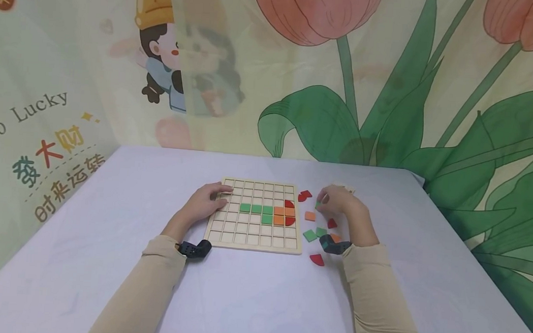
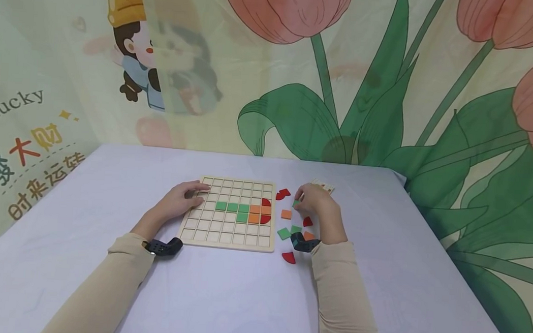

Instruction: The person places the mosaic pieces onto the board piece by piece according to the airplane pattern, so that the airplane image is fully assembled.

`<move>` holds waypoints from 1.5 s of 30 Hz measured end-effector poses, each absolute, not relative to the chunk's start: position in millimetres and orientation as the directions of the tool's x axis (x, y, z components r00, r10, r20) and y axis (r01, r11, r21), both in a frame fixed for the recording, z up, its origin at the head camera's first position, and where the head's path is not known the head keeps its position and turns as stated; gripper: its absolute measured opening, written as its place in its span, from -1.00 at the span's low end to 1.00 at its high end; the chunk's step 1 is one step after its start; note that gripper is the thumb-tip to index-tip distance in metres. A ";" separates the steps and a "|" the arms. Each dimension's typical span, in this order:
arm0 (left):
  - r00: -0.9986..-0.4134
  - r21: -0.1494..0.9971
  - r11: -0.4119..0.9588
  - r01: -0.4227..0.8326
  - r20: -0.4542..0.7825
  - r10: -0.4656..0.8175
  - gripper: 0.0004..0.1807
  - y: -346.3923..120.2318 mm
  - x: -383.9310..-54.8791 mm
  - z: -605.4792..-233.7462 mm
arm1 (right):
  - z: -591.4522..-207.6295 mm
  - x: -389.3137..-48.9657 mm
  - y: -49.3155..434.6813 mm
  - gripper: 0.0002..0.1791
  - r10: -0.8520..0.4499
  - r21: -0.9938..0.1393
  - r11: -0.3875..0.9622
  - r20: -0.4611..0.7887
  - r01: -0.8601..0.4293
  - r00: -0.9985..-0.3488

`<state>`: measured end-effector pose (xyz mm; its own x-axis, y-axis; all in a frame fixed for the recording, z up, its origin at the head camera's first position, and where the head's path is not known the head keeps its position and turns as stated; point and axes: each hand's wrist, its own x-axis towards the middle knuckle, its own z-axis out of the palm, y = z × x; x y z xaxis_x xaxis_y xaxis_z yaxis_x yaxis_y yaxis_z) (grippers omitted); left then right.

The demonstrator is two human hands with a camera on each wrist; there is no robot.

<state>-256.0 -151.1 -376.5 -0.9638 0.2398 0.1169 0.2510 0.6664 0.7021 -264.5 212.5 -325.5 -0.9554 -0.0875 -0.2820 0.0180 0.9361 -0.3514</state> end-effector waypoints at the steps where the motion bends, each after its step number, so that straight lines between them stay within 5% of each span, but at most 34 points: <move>1: -0.964 0.700 0.668 0.251 0.117 0.239 -0.57 -151.0 -256.2 -376.6 | -325.3 -264.8 211.9 -0.63 -0.086 -0.357 0.934 -0.274 0.018 -0.958; 45: -0.969 0.695 0.679 0.237 0.119 0.216 -0.55 -149.1 -255.6 -373.6 | -317.7 -268.4 189.9 -0.63 -0.238 -0.430 0.888 -0.126 -0.163 -0.963</move>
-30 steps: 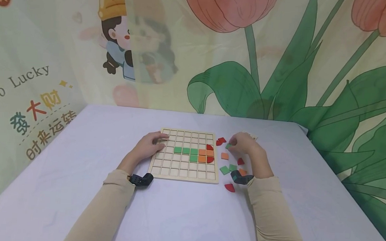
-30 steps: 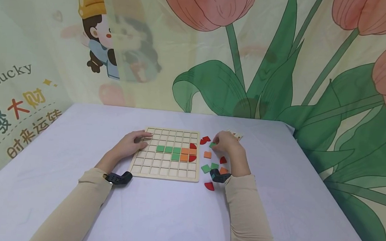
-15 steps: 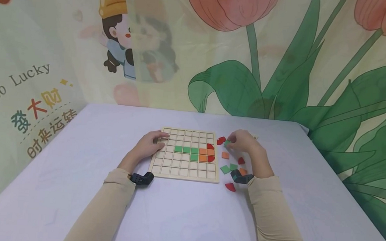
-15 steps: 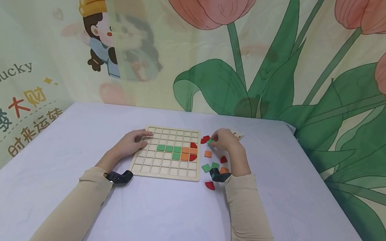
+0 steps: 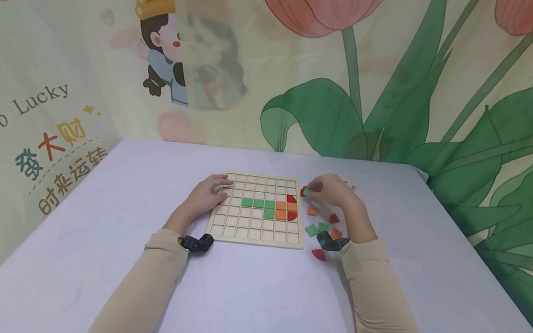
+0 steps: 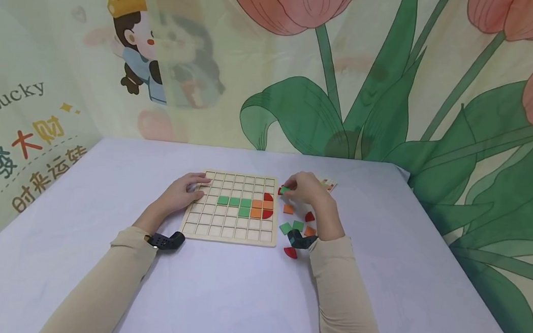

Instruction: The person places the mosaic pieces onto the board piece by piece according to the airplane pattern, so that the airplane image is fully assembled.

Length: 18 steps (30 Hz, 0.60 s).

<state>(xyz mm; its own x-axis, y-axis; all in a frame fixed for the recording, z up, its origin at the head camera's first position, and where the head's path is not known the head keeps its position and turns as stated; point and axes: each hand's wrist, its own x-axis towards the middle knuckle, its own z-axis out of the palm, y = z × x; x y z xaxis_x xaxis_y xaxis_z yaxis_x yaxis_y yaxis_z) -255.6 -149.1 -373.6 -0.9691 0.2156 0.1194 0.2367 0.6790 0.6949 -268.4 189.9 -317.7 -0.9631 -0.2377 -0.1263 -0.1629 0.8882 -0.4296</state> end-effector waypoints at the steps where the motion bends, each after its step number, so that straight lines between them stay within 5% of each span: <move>1: -0.969 0.695 0.680 0.236 0.118 0.216 -0.54 -149.2 -255.6 -373.3 | -316.6 -268.4 188.1 -0.64 -0.241 -0.432 0.886 -0.122 -0.167 -0.963; 18: -0.961 0.679 0.684 0.264 0.130 0.242 -0.55 -149.7 -257.7 -373.0 | -308.9 -263.2 152.1 -0.64 -0.366 -0.387 0.859 -0.005 -0.336 -0.931</move>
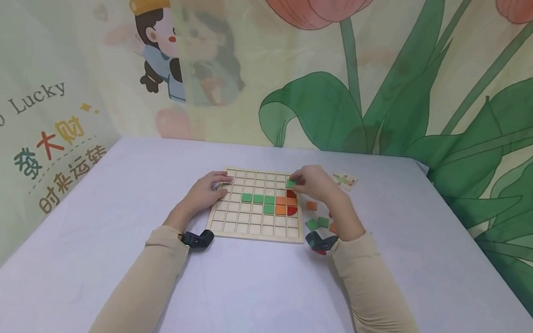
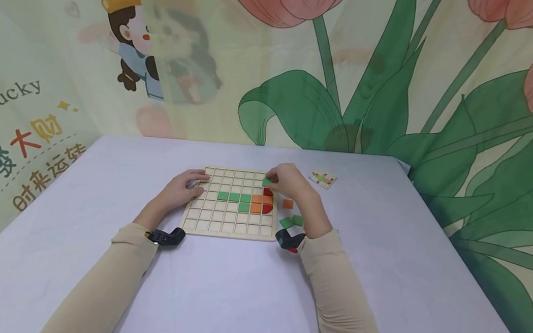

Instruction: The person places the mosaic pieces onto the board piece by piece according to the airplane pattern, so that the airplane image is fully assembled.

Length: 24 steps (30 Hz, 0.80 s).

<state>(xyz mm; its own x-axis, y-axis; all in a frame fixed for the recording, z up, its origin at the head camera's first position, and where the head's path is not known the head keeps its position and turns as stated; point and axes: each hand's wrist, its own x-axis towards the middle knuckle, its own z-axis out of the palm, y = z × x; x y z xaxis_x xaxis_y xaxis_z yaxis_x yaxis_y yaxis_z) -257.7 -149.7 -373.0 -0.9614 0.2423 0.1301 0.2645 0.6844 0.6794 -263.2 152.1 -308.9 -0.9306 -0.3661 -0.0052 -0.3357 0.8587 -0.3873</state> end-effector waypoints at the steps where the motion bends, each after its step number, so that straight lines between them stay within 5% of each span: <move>1: -0.962 0.680 0.685 0.264 0.130 0.241 -0.55 -149.5 -257.7 -372.5 | -308.9 -262.8 149.7 -0.64 -0.368 -0.388 0.858 -0.004 -0.337 -0.930; 24: -0.967 0.681 0.691 0.243 0.116 0.226 -0.57 -149.9 -256.9 -371.3 | -312.5 -237.9 89.6 -0.64 -0.522 -0.299 0.802 0.071 -0.518 -0.850</move>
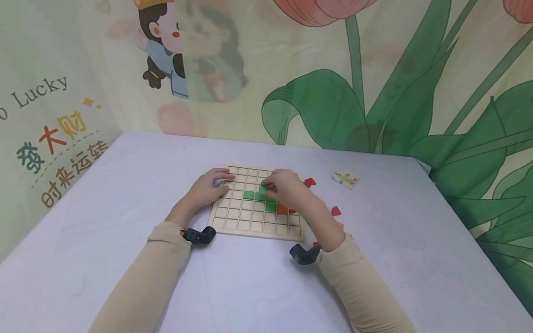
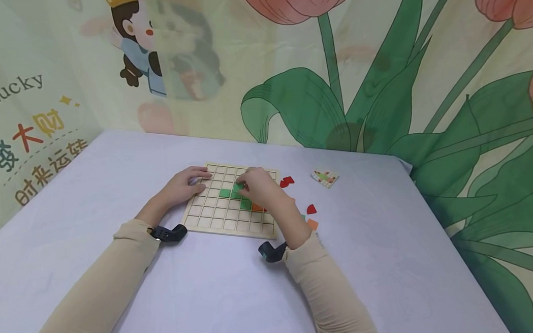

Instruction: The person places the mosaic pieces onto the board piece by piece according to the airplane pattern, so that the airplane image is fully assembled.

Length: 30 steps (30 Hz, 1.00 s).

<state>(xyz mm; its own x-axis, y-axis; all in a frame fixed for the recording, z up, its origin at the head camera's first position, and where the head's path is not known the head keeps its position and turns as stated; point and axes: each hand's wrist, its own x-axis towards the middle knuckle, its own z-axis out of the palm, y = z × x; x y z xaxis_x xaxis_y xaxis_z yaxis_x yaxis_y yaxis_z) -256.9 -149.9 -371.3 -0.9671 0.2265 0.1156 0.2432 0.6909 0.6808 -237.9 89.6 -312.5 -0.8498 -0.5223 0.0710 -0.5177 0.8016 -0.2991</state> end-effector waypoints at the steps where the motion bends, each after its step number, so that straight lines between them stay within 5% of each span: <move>1: -0.967 0.682 0.690 0.242 0.115 0.225 -0.57 -149.8 -257.1 -371.3 | -312.7 -237.3 88.0 -0.64 -0.526 -0.295 0.800 0.072 -0.522 -0.847; 21: -0.965 0.674 0.694 0.254 0.126 0.231 -0.58 -149.3 -257.7 -370.5 | -322.3 -235.0 82.1 -0.67 -0.601 -0.244 0.763 0.075 -0.599 -0.796; 30: -0.965 0.672 0.696 0.253 0.125 0.230 -0.58 -150.5 -257.2 -371.4 | -322.7 -233.6 80.3 -0.67 -0.563 -0.218 0.812 -0.051 -0.541 -0.825</move>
<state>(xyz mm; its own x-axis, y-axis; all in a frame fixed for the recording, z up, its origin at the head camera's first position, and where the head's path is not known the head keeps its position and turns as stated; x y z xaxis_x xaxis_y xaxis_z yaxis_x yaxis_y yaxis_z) -257.2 -150.5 -371.4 -0.9651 0.2301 0.1252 0.2532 0.6963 0.6716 -233.6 80.3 -322.7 -0.8246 -0.5634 -0.0512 -0.5413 0.8120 -0.2183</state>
